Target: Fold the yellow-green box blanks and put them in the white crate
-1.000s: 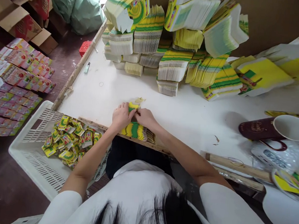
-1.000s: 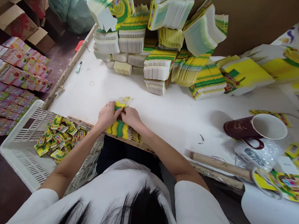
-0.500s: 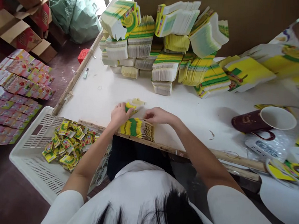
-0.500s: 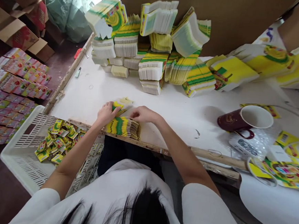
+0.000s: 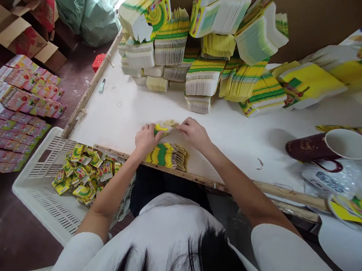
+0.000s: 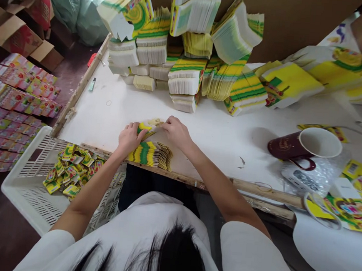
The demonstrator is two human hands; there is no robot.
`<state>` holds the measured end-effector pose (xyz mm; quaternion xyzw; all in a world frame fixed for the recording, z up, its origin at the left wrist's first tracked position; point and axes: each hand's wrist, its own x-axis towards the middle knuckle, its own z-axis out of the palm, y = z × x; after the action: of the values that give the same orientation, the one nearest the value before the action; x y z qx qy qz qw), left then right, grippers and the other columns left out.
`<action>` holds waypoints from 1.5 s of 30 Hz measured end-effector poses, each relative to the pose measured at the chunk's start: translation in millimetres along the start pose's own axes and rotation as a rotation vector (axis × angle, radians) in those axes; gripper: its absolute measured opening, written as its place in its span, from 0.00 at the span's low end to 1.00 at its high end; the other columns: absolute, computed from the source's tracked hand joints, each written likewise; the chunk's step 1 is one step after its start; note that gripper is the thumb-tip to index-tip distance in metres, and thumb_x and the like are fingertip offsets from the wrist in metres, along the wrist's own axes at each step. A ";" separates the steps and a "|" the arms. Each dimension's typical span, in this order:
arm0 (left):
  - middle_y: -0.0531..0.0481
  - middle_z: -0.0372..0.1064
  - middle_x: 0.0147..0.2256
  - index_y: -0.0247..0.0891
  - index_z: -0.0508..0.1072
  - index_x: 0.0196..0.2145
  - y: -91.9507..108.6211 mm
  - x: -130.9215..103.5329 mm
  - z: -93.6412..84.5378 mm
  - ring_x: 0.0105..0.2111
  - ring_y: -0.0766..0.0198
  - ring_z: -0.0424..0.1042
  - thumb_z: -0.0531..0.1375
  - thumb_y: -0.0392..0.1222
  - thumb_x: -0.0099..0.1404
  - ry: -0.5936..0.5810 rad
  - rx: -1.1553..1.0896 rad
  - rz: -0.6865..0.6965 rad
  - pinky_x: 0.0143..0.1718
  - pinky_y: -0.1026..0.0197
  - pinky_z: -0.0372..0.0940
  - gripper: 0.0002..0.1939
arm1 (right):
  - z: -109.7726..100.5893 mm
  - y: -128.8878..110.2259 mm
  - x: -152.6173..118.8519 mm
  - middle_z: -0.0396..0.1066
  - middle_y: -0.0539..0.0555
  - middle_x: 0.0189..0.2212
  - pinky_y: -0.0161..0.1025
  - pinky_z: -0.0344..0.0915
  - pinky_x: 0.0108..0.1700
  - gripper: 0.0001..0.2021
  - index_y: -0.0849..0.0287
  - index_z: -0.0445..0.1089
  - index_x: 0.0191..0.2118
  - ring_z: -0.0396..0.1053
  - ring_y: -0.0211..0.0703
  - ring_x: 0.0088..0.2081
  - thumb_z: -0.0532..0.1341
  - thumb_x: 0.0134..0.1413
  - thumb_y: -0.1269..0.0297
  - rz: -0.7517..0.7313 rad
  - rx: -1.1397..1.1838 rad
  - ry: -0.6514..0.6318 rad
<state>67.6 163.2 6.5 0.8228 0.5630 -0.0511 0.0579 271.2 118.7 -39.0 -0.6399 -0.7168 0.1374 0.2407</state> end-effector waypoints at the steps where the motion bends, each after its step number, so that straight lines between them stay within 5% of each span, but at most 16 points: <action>1: 0.40 0.70 0.49 0.38 0.65 0.53 0.6 0.1 -0.2 0.51 0.49 0.68 0.45 0.59 0.73 -0.001 0.001 -0.007 0.46 0.53 0.62 0.25 | 1.8 0.8 -0.6 0.71 0.60 0.40 0.40 0.64 0.36 0.13 0.56 0.78 0.46 0.69 0.50 0.42 0.55 0.65 0.65 -0.013 -0.017 0.017; 9: 0.40 0.70 0.50 0.38 0.65 0.53 0.3 2.0 2.6 0.51 0.49 0.68 0.46 0.58 0.72 -0.006 0.012 -0.023 0.46 0.53 0.62 0.24 | 21.6 3.7 -1.7 0.74 0.58 0.44 0.43 0.68 0.45 0.16 0.56 0.76 0.46 0.71 0.48 0.44 0.51 0.65 0.71 -0.055 0.102 0.110; 12: 0.40 0.70 0.50 0.38 0.65 0.53 -0.1 2.2 3.0 0.51 0.49 0.68 0.46 0.59 0.72 -0.007 0.011 -0.024 0.46 0.53 0.62 0.24 | 21.4 2.2 -1.4 0.75 0.59 0.43 0.45 0.67 0.50 0.14 0.58 0.76 0.45 0.70 0.50 0.47 0.53 0.63 0.70 0.038 0.239 0.115; 16: 0.39 0.70 0.49 0.38 0.65 0.52 -0.2 1.4 2.0 0.51 0.49 0.67 0.45 0.58 0.73 -0.006 0.010 -0.014 0.46 0.53 0.62 0.24 | 21.9 2.5 3.3 0.77 0.55 0.40 0.43 0.69 0.46 0.10 0.57 0.73 0.43 0.73 0.46 0.41 0.56 0.59 0.70 0.169 0.337 0.129; 23: 0.39 0.70 0.50 0.38 0.65 0.53 -1.9 0.0 1.2 0.51 0.49 0.67 0.45 0.58 0.73 0.005 0.003 0.010 0.47 0.52 0.62 0.24 | 20.3 -0.8 4.2 0.76 0.56 0.37 0.43 0.67 0.45 0.07 0.58 0.71 0.39 0.71 0.48 0.41 0.56 0.58 0.69 0.155 0.277 0.140; 31: 0.39 0.70 0.50 0.38 0.65 0.53 -3.5 0.1 3.5 0.51 0.49 0.67 0.42 0.59 0.73 0.016 0.006 0.027 0.45 0.52 0.62 0.26 | 9.5 -6.8 8.7 0.74 0.61 0.37 0.44 0.62 0.48 0.10 0.61 0.75 0.37 0.69 0.52 0.43 0.56 0.59 0.68 0.033 0.123 -0.013; 38: 0.39 0.69 0.50 0.37 0.64 0.53 -3.5 -1.6 0.7 0.51 0.49 0.67 0.46 0.57 0.73 0.003 0.018 0.072 0.47 0.53 0.62 0.24 | 15.1 -30.1 20.0 0.76 0.65 0.38 0.43 0.62 0.43 0.12 0.64 0.76 0.39 0.72 0.53 0.40 0.55 0.60 0.68 0.230 0.097 -0.060; 45: 0.38 0.69 0.50 0.36 0.64 0.51 -3.2 0.7 -0.1 0.51 0.50 0.68 0.43 0.56 0.74 -0.011 0.007 0.027 0.46 0.53 0.62 0.23 | 29.4 -60.0 19.4 0.79 0.54 0.33 0.35 0.64 0.35 0.11 0.58 0.77 0.36 0.74 0.43 0.33 0.58 0.62 0.61 0.281 0.287 -0.193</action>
<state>64.9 165.0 6.4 0.8303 0.5513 -0.0568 0.0587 203.6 132.5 -30.3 -0.6765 -0.6135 0.3306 0.2380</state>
